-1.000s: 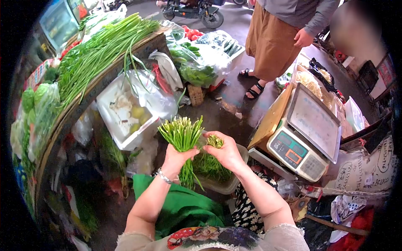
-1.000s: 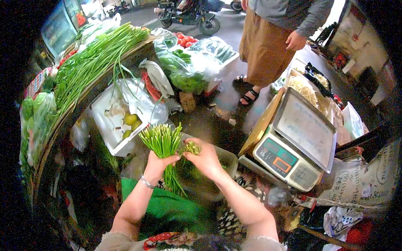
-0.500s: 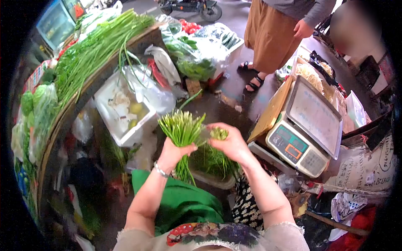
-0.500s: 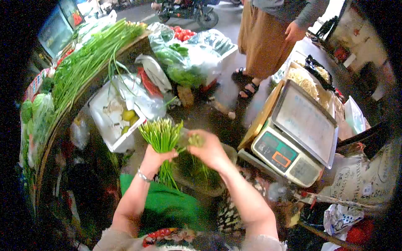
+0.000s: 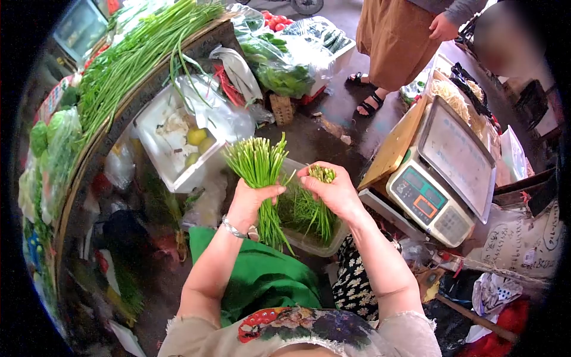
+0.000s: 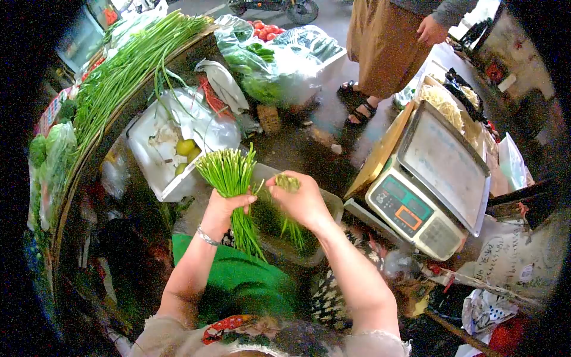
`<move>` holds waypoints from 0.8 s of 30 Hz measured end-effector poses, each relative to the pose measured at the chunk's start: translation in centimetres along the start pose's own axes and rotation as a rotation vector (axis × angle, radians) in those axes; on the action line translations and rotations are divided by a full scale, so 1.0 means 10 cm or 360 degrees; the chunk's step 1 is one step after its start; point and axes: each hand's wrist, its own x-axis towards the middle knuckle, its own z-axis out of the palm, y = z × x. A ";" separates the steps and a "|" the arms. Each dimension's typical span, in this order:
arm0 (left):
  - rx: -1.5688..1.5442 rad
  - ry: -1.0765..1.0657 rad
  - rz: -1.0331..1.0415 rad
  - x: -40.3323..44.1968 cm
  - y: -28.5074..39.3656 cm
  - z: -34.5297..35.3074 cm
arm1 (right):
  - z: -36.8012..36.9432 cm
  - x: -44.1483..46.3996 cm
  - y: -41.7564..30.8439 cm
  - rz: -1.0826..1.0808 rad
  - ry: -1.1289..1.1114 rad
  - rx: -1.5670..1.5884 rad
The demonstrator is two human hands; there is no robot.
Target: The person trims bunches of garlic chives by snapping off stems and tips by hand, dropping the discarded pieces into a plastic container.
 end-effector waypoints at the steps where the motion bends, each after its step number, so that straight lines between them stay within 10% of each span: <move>1: -0.0012 0.0006 0.0004 0.00 -0.01 0.00 | 0.01 0.00 0.00 -0.0030 0.0035 -0.0060; 15: -0.0115 -0.0061 -0.0080 -0.02 0.01 0.05 | 0.02 0.08 -0.09 -0.0036 0.0191 0.0861; 24: -0.0123 -0.0109 -0.0057 -0.06 -0.01 0.08 | 0.25 0.09 0.16 -0.0337 0.0113 0.0136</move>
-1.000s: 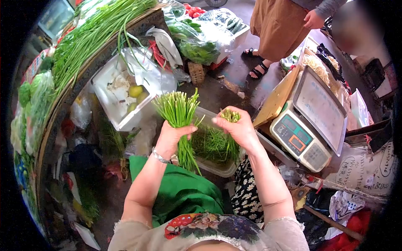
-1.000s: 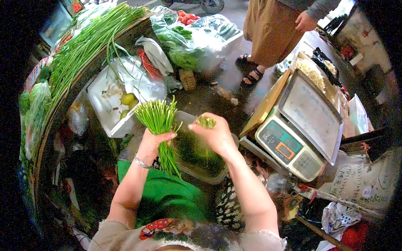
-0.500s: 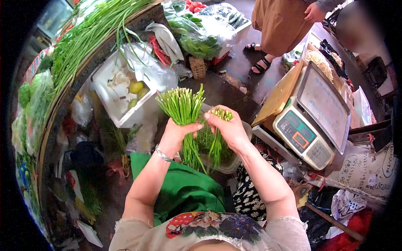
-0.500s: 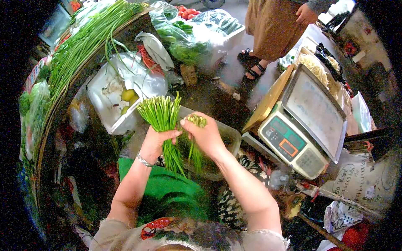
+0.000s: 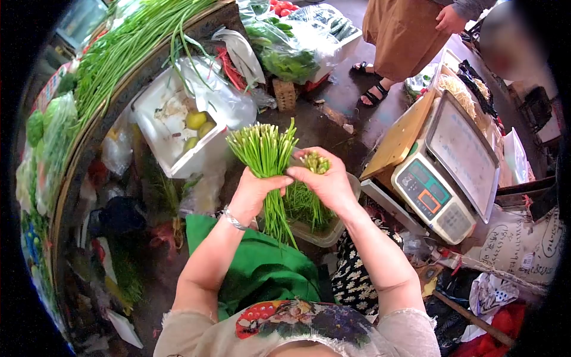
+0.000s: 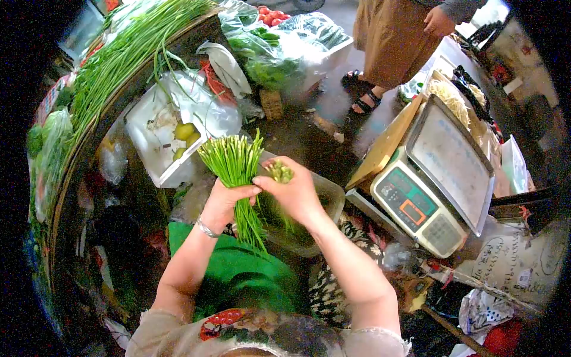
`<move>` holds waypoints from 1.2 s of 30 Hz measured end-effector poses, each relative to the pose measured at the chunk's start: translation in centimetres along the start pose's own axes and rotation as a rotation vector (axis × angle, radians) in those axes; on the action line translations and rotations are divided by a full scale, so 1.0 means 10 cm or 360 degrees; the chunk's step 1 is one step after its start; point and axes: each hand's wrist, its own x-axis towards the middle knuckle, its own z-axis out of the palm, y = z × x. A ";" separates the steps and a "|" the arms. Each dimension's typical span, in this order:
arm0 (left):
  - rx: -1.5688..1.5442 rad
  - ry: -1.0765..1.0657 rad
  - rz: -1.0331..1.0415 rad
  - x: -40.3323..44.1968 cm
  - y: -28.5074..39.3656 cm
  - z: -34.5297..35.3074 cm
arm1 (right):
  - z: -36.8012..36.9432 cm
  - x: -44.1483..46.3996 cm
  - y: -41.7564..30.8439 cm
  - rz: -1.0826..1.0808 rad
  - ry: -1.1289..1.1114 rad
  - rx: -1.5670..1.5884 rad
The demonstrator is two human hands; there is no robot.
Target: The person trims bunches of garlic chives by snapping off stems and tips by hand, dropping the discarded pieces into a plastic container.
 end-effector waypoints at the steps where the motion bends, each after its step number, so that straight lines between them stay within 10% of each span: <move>1: -0.0022 -0.0033 0.0021 0.00 0.00 0.01 | -0.01 -0.01 0.06 0.0026 -0.0060 -0.0079; 24: -0.0112 0.0076 0.0037 0.01 0.05 -0.26 | -0.45 0.08 -0.22 -0.0106 0.0511 -0.0253; 29: -0.0085 0.0039 0.0011 -0.02 0.11 -0.24 | -0.27 0.03 -0.17 0.0307 -0.0206 -0.0543; 36: -0.0164 -0.0082 -0.0105 -0.08 0.07 -0.13 | -0.25 0.11 -0.12 0.0293 0.0099 -0.0256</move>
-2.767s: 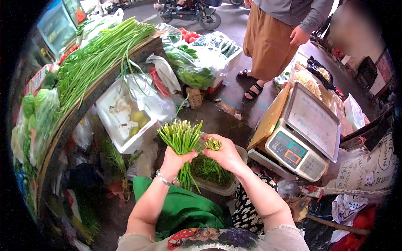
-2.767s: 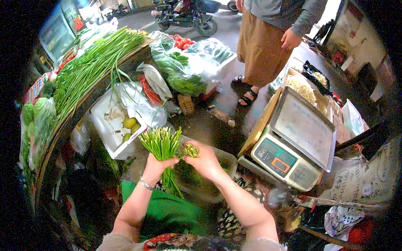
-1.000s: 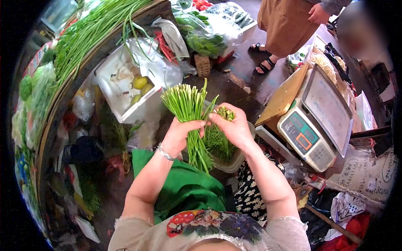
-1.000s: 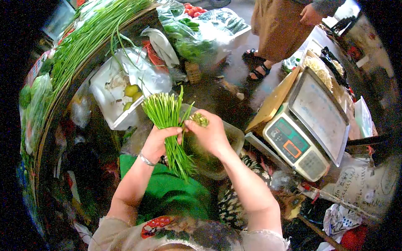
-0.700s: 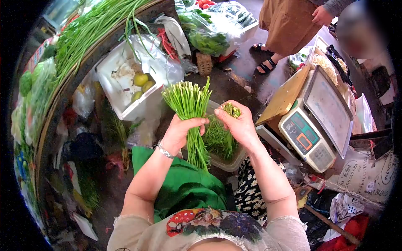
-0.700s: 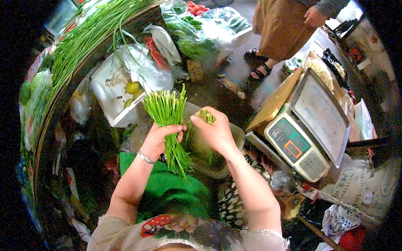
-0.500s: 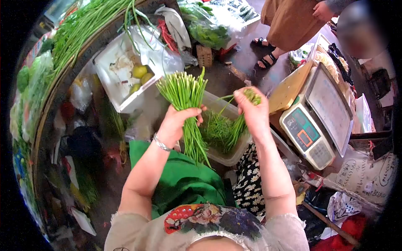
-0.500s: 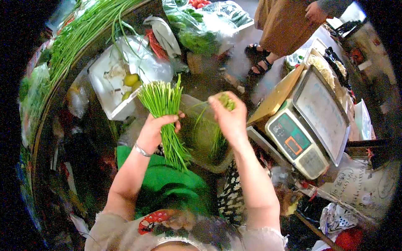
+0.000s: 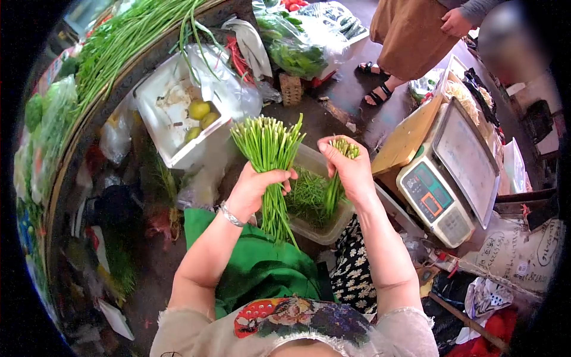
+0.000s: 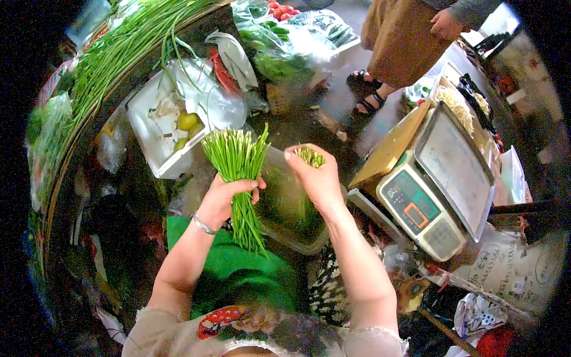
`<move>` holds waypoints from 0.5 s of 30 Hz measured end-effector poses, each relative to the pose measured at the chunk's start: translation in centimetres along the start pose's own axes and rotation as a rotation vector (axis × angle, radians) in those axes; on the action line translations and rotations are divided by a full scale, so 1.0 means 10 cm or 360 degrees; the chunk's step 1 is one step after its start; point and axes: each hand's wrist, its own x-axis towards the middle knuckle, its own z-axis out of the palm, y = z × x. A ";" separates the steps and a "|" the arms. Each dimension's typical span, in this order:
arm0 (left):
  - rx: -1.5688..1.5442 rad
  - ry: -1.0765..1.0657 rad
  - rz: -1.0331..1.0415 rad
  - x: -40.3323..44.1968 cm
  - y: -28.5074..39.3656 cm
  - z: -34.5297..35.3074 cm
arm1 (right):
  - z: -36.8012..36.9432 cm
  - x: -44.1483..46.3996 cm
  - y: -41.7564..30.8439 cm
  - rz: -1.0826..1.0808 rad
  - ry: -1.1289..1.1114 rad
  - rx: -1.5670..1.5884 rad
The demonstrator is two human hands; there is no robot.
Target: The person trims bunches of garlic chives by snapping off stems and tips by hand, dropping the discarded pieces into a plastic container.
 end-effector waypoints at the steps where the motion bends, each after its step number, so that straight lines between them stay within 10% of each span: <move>1: 0.0014 0.0000 -0.0007 -0.01 0.00 0.04 | 0.04 0.01 0.00 -0.0042 0.0013 0.0195; 15: -0.0009 0.0083 -0.0063 -0.05 -0.02 0.01 | -0.22 0.03 -0.26 -0.0061 0.0379 0.1343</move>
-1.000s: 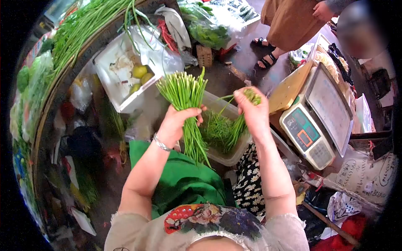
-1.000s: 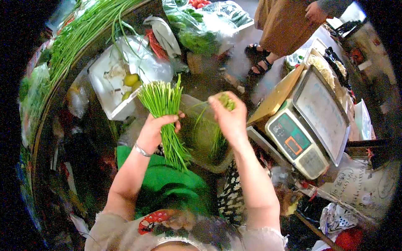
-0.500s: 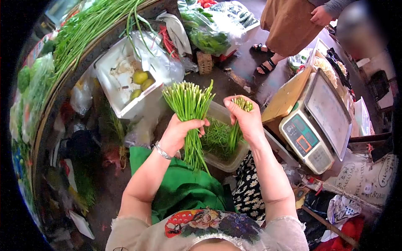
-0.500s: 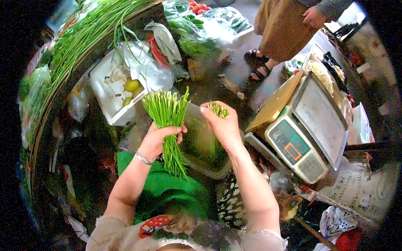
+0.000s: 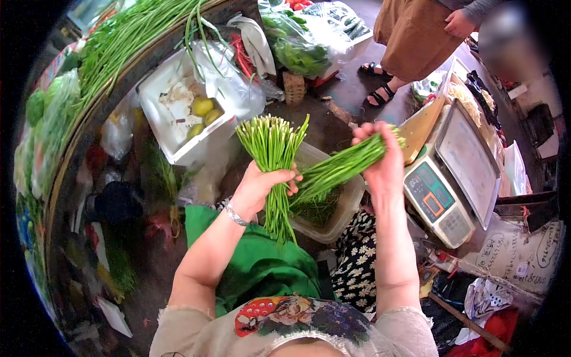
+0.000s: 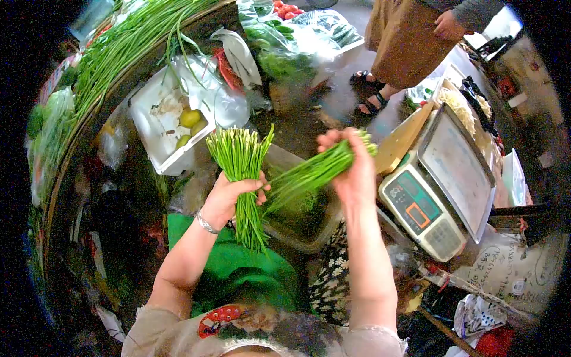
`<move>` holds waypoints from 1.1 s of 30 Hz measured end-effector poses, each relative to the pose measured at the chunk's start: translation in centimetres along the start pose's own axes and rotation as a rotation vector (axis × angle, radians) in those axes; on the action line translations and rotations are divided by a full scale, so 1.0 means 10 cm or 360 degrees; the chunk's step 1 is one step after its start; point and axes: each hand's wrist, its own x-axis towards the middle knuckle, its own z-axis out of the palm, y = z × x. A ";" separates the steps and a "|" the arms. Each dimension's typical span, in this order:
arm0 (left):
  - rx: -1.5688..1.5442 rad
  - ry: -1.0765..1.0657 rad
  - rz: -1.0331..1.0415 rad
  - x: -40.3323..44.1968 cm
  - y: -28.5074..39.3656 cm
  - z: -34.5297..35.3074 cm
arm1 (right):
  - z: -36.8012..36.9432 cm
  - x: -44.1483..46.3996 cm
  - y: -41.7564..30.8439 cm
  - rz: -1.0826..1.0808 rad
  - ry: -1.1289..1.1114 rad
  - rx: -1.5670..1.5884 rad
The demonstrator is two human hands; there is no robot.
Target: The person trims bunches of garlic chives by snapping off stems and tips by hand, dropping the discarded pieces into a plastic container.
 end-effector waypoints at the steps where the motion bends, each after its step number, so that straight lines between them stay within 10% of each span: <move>1: 0.0017 -0.0010 -0.0046 0.00 0.01 -0.01 | -0.14 0.05 -0.07 -0.0064 -0.0086 0.0067; 2: 0.0014 -0.0006 -0.0054 0.00 0.01 -0.02 | -0.35 0.16 -0.14 0.0044 -0.0570 0.0300; 9: 0.0189 0.0024 0.0004 0.02 -0.04 0.02 | -0.03 0.00 0.13 -0.0245 -0.0242 -0.0939; 23: 0.0196 0.0058 0.0062 0.01 0.03 0.00 | -0.20 0.15 0.01 -0.0186 -0.0177 -0.0204; 33: 0.0090 -0.0054 0.0047 0.02 0.01 0.00 | -0.06 0.01 0.21 0.0008 -0.0345 -0.0809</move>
